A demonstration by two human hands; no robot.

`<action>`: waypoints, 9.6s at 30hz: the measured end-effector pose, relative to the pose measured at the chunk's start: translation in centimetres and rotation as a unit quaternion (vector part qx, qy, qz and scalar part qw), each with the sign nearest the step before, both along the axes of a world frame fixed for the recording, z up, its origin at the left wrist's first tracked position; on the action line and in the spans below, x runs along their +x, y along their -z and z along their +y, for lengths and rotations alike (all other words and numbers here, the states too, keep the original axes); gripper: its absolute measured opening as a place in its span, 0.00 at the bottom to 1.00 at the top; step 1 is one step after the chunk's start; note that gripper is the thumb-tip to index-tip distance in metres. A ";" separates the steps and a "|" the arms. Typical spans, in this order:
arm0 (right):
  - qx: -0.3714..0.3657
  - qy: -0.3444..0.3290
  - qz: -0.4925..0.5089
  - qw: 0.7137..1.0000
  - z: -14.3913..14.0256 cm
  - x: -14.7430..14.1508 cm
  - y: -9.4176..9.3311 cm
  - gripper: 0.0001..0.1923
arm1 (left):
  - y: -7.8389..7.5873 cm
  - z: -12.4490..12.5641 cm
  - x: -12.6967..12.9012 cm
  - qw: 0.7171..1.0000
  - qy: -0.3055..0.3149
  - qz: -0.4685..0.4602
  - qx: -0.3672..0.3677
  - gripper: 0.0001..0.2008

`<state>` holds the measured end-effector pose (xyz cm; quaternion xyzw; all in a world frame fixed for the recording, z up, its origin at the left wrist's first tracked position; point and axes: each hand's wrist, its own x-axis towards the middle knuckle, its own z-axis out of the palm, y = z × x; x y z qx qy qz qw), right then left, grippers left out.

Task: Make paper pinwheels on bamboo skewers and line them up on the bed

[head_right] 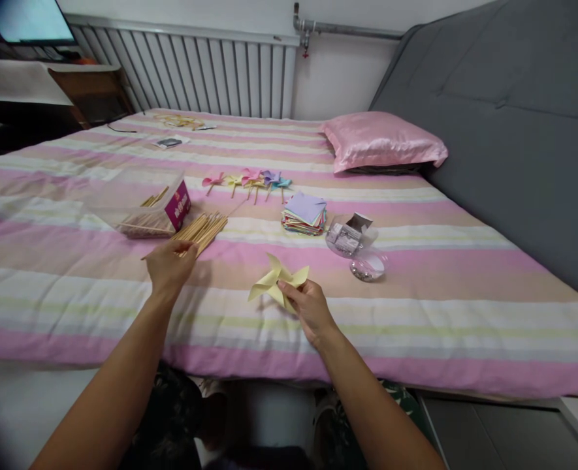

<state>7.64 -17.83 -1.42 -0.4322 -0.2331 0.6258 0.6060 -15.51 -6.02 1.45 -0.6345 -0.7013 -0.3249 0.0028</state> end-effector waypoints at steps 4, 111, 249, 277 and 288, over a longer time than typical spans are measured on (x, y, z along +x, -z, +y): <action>0.010 0.022 0.050 0.998 0.1 0.6 -0.7 0.08 | 0.0 -2.0 1.2 0.985 0.163 -0.033 -0.034 0.11; 0.361 0.202 -0.517 0.750 -2.9 1.6 -3.2 0.12 | -1.2 -6.2 4.2 0.798 0.441 -0.341 -0.228 0.08; 0.107 0.099 -0.171 0.974 -0.9 0.0 -1.0 0.11 | 1.3 -9.5 8.6 0.653 0.379 -0.521 -0.397 0.16; 0.111 0.278 -0.074 0.951 -0.2 2.1 -1.3 0.10 | 1.7 -9.4 8.6 0.651 0.373 -0.511 -0.420 0.14; 0.182 0.214 -0.165 0.945 0.0 3.8 -1.9 0.08 | 1.1 -9.2 8.1 0.648 0.398 -0.458 -0.461 0.17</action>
